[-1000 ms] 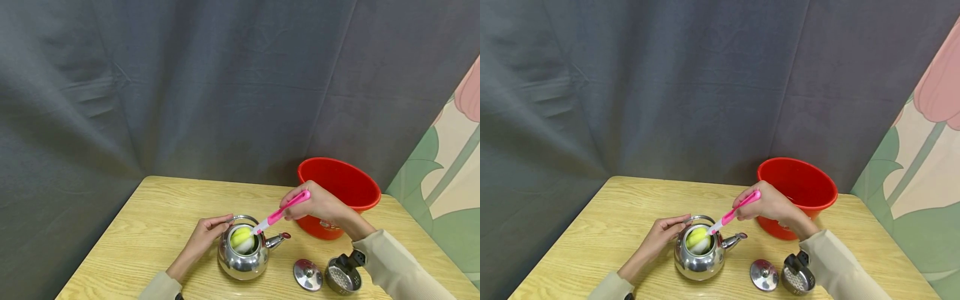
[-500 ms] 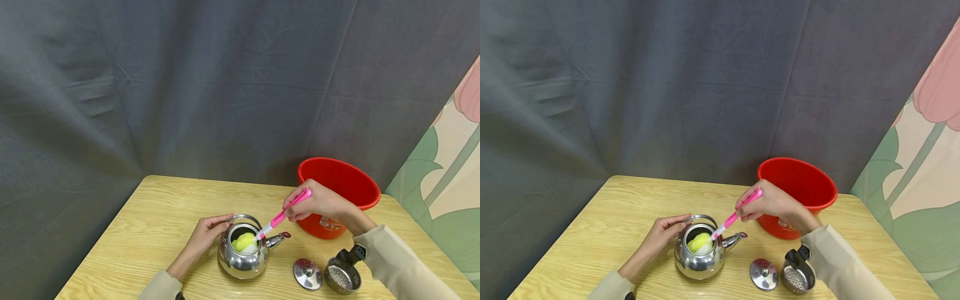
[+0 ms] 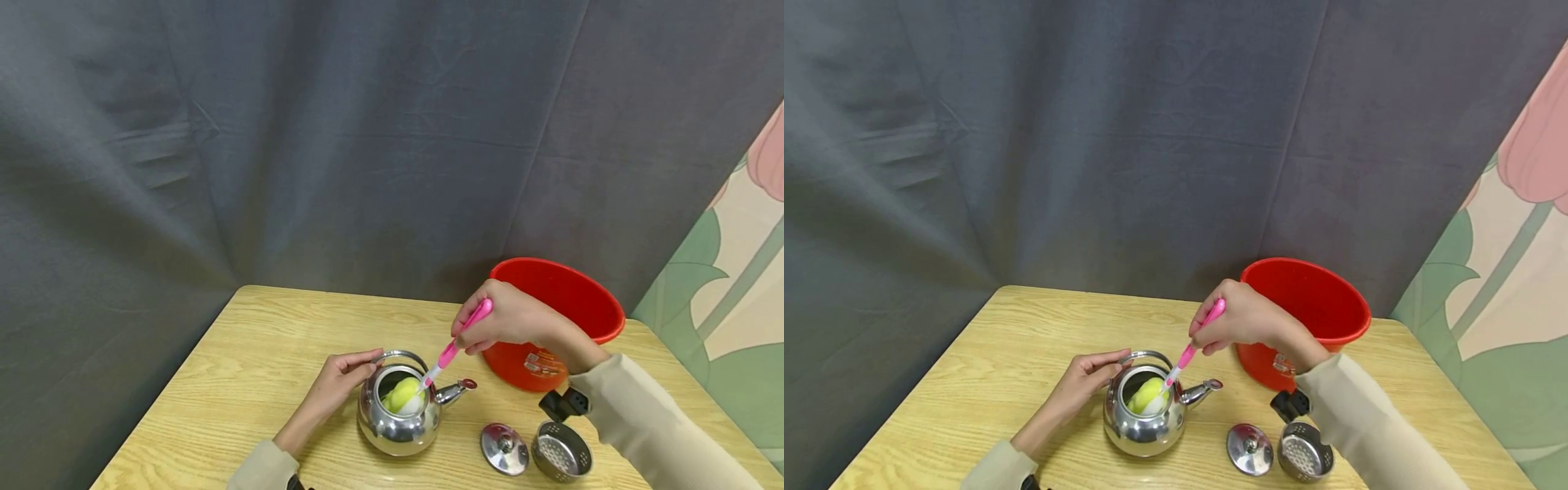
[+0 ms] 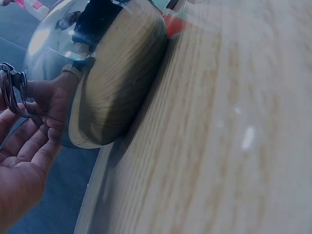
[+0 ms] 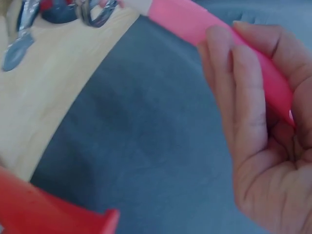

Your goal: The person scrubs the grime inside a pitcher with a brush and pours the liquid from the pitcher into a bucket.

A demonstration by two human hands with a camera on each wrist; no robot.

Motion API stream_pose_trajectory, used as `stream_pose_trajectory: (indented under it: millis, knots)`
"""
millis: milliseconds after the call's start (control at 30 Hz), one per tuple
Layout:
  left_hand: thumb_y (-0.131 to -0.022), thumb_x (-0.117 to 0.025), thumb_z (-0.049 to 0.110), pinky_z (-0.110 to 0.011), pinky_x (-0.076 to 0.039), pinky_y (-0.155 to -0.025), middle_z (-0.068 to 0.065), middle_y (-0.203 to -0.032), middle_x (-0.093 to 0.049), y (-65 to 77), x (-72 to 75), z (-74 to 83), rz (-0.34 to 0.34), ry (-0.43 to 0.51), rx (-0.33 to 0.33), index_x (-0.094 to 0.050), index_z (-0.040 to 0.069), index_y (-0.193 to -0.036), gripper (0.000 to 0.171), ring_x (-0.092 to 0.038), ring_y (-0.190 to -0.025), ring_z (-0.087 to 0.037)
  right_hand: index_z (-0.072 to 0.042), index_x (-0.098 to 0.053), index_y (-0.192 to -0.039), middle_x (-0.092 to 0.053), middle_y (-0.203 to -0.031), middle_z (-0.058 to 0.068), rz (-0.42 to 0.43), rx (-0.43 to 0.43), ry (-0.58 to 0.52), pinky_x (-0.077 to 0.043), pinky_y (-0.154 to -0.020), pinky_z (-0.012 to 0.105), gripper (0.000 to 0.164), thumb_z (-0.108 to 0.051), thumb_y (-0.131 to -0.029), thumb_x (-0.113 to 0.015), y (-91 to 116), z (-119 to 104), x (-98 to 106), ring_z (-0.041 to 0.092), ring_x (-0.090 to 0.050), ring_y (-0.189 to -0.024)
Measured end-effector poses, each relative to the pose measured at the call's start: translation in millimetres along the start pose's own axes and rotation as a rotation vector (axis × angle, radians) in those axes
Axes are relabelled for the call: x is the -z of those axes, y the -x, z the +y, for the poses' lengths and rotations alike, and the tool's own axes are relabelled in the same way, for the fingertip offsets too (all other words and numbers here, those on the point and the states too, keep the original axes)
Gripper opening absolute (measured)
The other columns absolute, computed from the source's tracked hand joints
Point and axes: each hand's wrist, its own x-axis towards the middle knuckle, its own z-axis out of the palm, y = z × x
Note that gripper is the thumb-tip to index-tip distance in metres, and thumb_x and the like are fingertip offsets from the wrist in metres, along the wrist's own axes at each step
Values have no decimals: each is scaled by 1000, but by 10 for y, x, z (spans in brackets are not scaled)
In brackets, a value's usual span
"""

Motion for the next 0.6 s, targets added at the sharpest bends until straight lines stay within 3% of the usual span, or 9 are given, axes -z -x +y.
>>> stream_pose_trajectory:
  millis: [200,333,600]
  knots:
    - [-98,-55,7,-30,-49,-94,-20,-130,-57,-1,-1,2,-14,6,-8,-57,-7,-129,34,-58,-116,-29,-13,-74,-82,-69,-72,-2,59,2,176,-58,-59,32,6,-12,-77,-78,56,-231,-141,19,-64,-59]
    - [-98,-55,7,-30,-49,-95,-21,-130,-56,-2,3,-1,-27,2,-25,-56,-8,-129,35,-58,-116,-30,-17,-73,-76,-66,-67,-7,99,20,269,-53,-50,30,9,-13,-75,-81,100,-376,-253,15,-57,-54]
    - [-97,-55,6,-30,-48,-96,-21,-133,-54,-3,-15,8,-26,19,-17,-55,-8,-129,35,-56,-118,-33,-19,-71,-68,-61,-62,-16,156,226,423,-51,-46,21,14,-10,-73,-81,137,-552,-518,3,-53,-51]
